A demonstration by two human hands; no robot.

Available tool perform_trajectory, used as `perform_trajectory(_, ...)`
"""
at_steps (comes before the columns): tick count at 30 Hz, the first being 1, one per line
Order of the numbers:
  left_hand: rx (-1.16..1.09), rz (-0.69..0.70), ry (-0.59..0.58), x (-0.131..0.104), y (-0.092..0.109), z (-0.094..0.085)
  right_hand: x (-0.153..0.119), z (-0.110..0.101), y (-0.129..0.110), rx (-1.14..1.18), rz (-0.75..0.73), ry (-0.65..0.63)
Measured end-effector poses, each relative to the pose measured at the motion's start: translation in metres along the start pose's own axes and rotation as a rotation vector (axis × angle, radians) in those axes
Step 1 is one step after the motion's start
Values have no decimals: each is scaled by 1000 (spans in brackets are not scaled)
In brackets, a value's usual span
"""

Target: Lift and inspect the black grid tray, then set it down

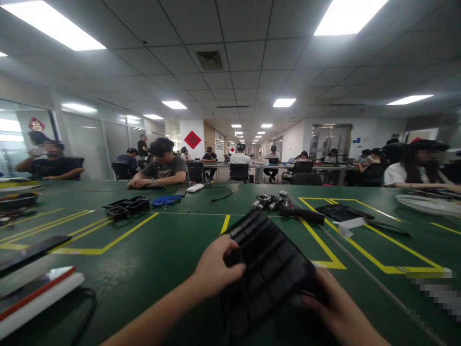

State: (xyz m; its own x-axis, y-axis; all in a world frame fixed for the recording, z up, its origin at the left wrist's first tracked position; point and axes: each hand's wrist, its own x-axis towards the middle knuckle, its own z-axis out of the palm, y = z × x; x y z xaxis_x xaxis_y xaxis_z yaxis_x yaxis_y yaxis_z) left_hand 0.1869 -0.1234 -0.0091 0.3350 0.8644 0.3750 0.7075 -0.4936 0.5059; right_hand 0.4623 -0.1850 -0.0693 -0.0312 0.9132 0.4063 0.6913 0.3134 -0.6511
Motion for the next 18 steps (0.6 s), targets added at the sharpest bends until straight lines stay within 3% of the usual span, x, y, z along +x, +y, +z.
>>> perform_trajectory(4, 334, -362, 250, 30, -61, -58, 17, -21, 31, -189, 137, 75)
perform_trajectory(8, 552, -678, 218, 32, -124, -102, 20, -30, 49, -331, 227, 80)
perform_trajectory(10, 561, -782, 172, 24, -145, -112, 19, -28, 49, -369, 252, 45)
perform_trajectory(13, 543, -880, 111, 11, -162, -115, 17, -25, 44, -418, 277, 5)
perform_trajectory(18, 663, -820, 158, 7, -155, -110, 15, -31, 43, -521, 313, 5)
